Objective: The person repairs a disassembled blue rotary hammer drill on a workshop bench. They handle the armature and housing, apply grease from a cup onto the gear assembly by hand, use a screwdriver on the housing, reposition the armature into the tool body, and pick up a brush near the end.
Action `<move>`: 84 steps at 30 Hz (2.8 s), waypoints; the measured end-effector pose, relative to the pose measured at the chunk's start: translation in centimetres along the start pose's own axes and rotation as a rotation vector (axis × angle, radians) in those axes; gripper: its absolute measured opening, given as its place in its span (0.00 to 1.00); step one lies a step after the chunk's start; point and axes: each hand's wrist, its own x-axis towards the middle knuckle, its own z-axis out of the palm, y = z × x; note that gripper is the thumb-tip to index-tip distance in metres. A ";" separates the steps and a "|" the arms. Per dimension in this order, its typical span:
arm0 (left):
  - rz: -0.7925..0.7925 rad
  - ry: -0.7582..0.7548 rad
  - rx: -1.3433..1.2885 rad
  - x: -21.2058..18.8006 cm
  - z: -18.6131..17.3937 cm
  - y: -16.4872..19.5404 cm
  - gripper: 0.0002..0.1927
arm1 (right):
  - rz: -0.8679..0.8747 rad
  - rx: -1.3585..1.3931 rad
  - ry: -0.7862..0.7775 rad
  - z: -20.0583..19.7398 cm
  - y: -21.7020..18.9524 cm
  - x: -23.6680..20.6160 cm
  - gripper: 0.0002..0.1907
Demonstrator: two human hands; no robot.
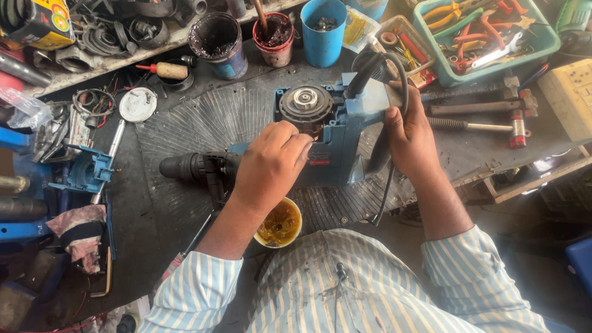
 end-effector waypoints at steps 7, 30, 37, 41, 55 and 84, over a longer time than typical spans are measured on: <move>0.000 -0.003 0.019 0.0 0.2 0.0 0.08 | 0.018 -0.012 -0.007 -0.1 0.1 0.0 0.28; -0.313 -0.204 -0.486 -0.3 2.7 -7.3 0.54 | -0.065 0.090 -0.053 0.0 1.2 -0.5 0.26; -0.318 -0.218 -0.546 -0.5 3.1 -7.5 0.51 | -0.015 0.055 -0.050 0.2 1.6 -0.8 0.23; -0.266 -0.172 -0.570 -1.5 3.3 -7.7 0.52 | -0.101 -0.071 -0.044 0.3 4.2 -1.6 0.25; -0.442 0.235 -0.166 -14.8 -4.5 -3.0 0.33 | 0.041 0.112 -0.037 2.4 7.2 -8.4 0.20; -0.729 0.034 -0.945 -22.1 -13.2 -6.0 0.48 | -0.112 0.091 -0.506 16.6 -8.2 -15.9 0.21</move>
